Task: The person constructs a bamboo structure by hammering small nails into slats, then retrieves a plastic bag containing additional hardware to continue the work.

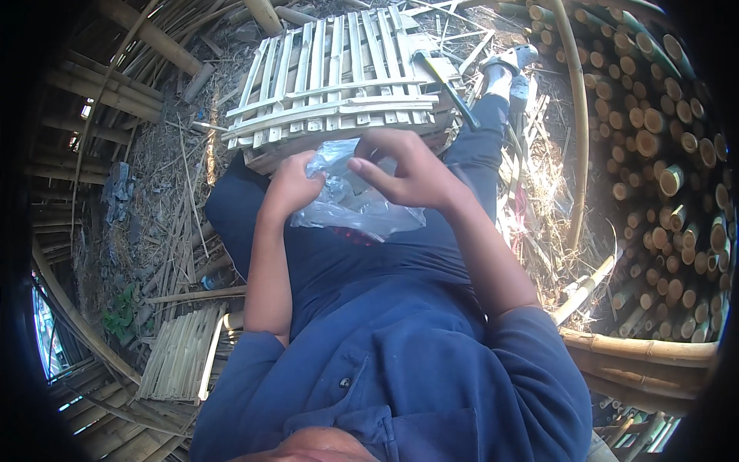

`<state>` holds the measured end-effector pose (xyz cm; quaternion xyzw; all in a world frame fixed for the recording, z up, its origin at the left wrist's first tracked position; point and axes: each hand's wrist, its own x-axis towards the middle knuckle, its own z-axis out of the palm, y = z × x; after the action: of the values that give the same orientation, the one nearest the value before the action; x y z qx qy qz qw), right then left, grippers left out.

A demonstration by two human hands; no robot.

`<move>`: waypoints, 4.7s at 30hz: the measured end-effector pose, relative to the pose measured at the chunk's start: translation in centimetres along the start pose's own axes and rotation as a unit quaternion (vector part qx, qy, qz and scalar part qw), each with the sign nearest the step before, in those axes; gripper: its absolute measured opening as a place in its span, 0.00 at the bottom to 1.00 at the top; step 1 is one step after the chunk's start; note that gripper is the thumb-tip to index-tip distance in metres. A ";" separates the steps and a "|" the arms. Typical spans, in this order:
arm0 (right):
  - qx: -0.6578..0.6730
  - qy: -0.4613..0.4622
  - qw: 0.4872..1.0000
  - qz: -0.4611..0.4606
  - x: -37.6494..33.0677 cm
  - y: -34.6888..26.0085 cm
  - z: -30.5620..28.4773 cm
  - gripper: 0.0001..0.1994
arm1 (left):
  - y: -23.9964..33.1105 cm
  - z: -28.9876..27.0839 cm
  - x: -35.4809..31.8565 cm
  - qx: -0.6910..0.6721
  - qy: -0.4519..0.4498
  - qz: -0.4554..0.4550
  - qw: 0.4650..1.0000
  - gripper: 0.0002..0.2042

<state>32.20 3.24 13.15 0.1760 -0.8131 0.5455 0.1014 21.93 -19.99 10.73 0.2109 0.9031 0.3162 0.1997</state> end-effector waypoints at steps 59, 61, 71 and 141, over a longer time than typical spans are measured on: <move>0.100 -0.030 0.963 0.249 -4.1 15.0 12.8 0.27 | -3.7 3.0 -0.2 -0.083 -0.004 0.058 0.995 0.26; 0.160 -0.034 0.947 0.277 -4.2 14.7 12.6 0.29 | -4.1 3.1 -0.2 -0.077 0.012 0.069 0.995 0.26; 0.070 -0.029 0.970 0.230 -3.8 16.0 12.7 0.29 | -4.0 3.5 0.2 -0.094 0.057 0.080 0.991 0.25; 0.073 0.073 0.994 0.046 0.4 -1.9 6.2 0.08 | -30.0 -4.3 -7.2 -0.321 0.511 -0.372 0.705 0.31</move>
<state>32.70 -3.19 12.50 0.1054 -0.7685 0.6191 0.1225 18.12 -47.11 -4.22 -0.4129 0.7159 0.5466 -0.1351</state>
